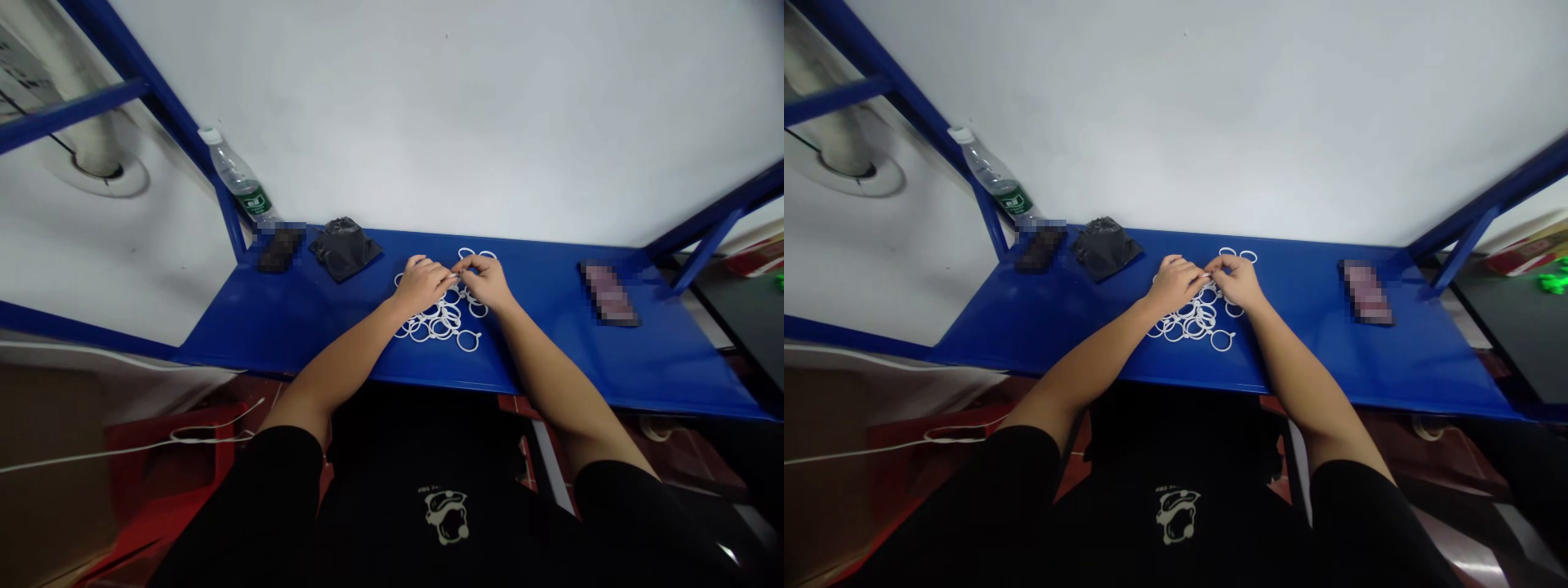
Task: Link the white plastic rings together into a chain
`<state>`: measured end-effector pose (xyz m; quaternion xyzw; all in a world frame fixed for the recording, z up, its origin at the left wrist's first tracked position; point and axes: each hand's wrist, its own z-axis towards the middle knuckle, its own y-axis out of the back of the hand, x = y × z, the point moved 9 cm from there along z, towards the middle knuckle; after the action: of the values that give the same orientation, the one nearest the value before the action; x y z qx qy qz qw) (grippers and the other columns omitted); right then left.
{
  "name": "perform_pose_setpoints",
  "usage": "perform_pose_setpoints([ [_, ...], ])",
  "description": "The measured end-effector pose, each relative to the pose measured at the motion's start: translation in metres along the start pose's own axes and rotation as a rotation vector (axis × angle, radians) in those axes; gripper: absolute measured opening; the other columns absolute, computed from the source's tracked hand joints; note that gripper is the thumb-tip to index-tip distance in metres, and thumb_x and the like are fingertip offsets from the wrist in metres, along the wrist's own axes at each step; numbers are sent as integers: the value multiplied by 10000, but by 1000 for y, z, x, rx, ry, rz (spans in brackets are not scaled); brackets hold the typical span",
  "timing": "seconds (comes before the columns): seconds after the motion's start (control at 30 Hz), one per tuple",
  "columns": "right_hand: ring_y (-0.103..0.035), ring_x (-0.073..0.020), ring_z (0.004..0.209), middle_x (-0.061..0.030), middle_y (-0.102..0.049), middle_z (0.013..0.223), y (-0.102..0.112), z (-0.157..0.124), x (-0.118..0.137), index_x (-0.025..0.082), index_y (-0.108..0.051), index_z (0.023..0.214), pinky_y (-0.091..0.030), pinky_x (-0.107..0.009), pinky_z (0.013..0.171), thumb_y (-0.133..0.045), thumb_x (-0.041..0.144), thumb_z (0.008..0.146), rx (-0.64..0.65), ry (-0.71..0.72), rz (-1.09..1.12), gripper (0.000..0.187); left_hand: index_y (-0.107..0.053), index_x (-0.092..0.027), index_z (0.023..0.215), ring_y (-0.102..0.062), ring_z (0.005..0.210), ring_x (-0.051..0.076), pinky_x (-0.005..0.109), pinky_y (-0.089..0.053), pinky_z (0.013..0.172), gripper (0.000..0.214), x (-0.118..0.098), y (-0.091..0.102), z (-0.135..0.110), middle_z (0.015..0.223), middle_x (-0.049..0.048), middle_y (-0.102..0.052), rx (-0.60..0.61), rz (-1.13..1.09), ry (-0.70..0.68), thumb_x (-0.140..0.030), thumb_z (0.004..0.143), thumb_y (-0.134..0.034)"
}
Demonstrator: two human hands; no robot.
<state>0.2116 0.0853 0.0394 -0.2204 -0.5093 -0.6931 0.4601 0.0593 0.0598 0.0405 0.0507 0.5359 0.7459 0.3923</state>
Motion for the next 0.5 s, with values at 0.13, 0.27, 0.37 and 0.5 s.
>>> perform_pose_setpoints([
  [0.13,-753,-289,936,-101,-847,1009,30,2,-3,215,-861,1056,-601,-456,928,-605,227,909,-127,94,-251,295,-776,-243,1370,-667,1272,313,546,-406,1233,380,24,-2,-3,1327,110,-782,26,-19,109,-491,1131,-617],
  [0.27,-744,-359,1109,-169,-831,1156,41,7,-14,177,-863,1158,-581,-539,1049,-615,174,931,-69,132,-472,336,-826,-276,1301,-631,1351,340,631,-317,1311,301,34,-16,-6,1401,93,-754,175,0,126,-436,1102,-669],
  [0.37,-727,-382,1203,-190,-791,1307,38,7,-17,167,-854,1231,-589,-548,1065,-642,156,914,-11,145,-540,381,-820,-303,1334,-608,1401,331,642,-300,1322,296,32,-23,-7,1457,77,-730,239,-6,118,-352,1114,-629],
  [0.5,-756,-319,1171,-140,-812,1277,7,0,-9,206,-866,1234,-617,-458,1026,-598,84,894,249,242,-475,449,-820,-332,1314,-592,1425,307,626,-259,1348,289,29,-23,-7,1474,56,-724,270,-5,116,-331,1124,-602],
])
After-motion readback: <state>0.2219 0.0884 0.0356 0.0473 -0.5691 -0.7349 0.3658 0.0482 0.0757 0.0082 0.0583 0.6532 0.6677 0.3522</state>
